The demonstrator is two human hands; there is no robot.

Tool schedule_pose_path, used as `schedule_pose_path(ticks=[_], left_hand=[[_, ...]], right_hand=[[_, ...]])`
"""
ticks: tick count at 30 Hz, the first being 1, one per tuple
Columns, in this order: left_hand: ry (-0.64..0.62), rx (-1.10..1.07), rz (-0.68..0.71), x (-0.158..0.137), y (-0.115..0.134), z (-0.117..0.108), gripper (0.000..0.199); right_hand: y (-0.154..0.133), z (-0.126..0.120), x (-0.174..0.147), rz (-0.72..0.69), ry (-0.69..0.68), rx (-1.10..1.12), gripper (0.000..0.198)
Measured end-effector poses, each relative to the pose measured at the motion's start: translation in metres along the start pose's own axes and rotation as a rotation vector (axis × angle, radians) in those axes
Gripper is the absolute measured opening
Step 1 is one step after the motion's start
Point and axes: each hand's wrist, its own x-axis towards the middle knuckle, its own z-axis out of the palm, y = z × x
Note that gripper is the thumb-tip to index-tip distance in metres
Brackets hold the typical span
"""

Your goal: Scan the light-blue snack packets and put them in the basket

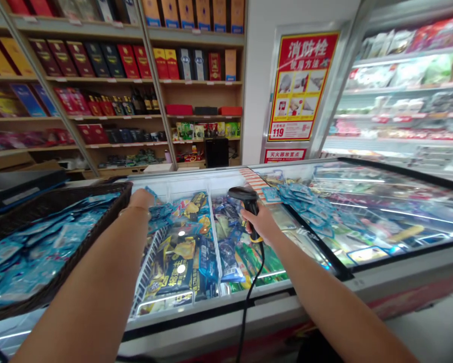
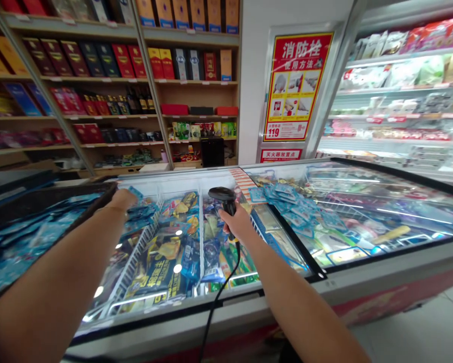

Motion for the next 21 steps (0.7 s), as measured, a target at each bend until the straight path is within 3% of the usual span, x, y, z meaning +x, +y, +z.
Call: schedule_pose_path(ticks=[4, 7, 8, 11, 15, 21], left_hand=[[0.125, -0.112, -0.036, -0.009, 0.033, 0.016, 0.005], [0.114, -0.266, 0.004, -0.033, 0.07, 0.053, 0.015], [0.082, -0.357, -0.002, -0.044, 0.081, 0.068, 0.015], [-0.05, -0.965, -0.174, -0.079, 0.101, 0.111, 0.005], [-0.072, -1.131, -0.174, -0.105, 0.095, 0.14, 0.012], [-0.116, -1.207, -0.182, -0.097, 0.071, 0.147, 0.01]], right_hand=[[0.004, 0.0, 0.002, 0.009, -0.004, -0.028, 0.037], [0.007, -0.003, 0.002, 0.009, -0.009, -0.048, 0.036], [0.007, -0.004, 0.001, 0.007, -0.016, -0.061, 0.036], [0.007, -0.007, -0.001, 0.008, -0.04, -0.126, 0.033], [-0.002, -0.006, -0.009, 0.017, -0.041, -0.226, 0.028], [-0.02, 0.003, -0.023, 0.007, -0.047, -0.375, 0.019]])
